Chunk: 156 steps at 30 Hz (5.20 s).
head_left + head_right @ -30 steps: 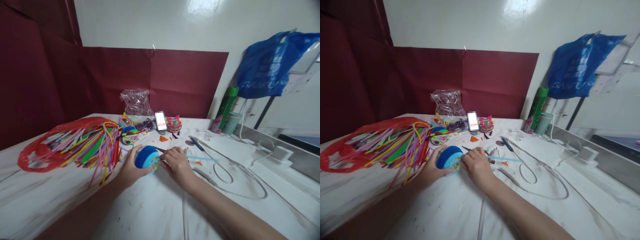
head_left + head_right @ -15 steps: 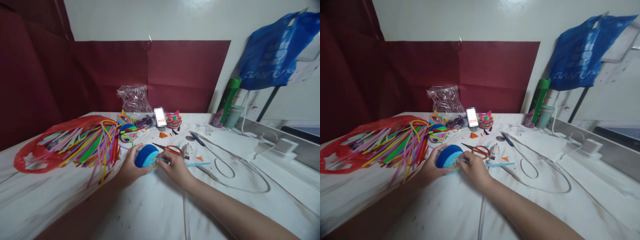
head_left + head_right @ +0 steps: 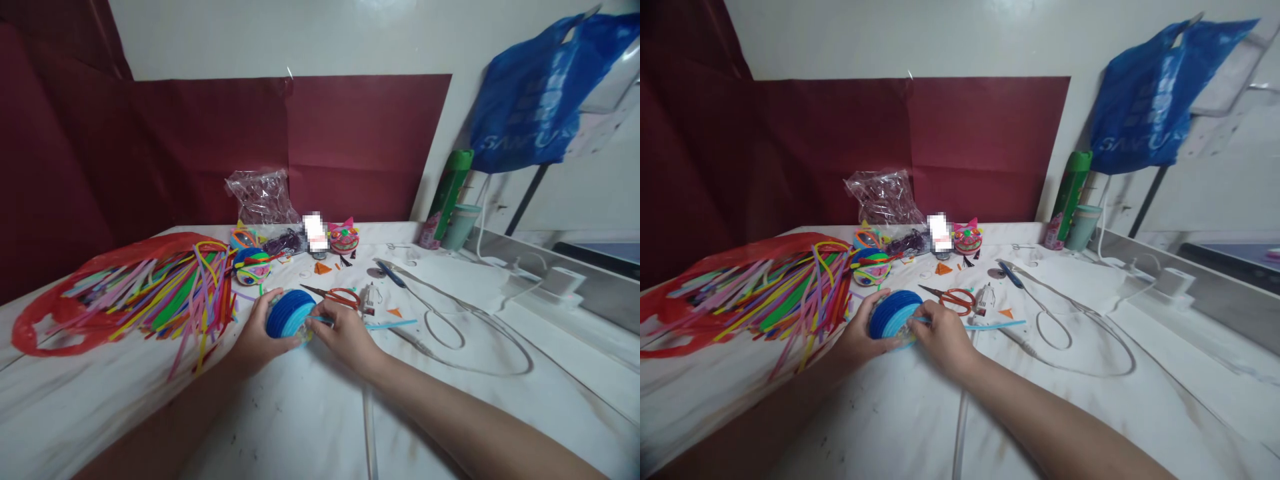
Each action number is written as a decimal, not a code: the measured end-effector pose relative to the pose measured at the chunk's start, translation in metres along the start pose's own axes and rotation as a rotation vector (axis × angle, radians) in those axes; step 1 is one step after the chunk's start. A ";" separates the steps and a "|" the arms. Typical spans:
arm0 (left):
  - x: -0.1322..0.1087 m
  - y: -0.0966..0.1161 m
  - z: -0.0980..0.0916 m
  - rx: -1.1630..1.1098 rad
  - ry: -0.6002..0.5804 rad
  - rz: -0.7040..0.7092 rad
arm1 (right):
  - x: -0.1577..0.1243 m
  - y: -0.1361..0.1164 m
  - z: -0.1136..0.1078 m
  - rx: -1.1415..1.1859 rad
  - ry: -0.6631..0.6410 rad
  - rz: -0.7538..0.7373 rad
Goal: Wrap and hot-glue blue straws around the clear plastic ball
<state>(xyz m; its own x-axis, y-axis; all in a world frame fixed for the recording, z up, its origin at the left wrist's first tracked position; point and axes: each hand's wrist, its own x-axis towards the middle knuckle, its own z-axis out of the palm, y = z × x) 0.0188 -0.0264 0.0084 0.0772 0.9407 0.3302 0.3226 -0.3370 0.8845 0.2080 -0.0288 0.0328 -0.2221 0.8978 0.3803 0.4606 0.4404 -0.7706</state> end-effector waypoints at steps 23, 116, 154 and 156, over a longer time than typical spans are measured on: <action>0.001 0.002 -0.001 -0.024 0.050 -0.019 | -0.004 0.001 0.004 0.063 0.077 -0.052; 0.000 0.025 -0.004 -0.014 0.011 -0.081 | -0.006 0.001 0.006 -0.018 0.035 0.010; -0.006 0.038 0.005 0.043 0.106 -0.074 | -0.012 -0.001 0.006 -0.018 0.039 -0.088; -0.005 0.039 0.004 0.050 0.095 -0.081 | -0.013 -0.001 0.006 -0.022 0.033 -0.092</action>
<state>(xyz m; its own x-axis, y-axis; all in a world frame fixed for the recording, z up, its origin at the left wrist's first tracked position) 0.0351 -0.0444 0.0394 -0.0394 0.9561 0.2903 0.3709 -0.2558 0.8927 0.2047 -0.0410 0.0257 -0.2358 0.8529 0.4658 0.4584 0.5203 -0.7205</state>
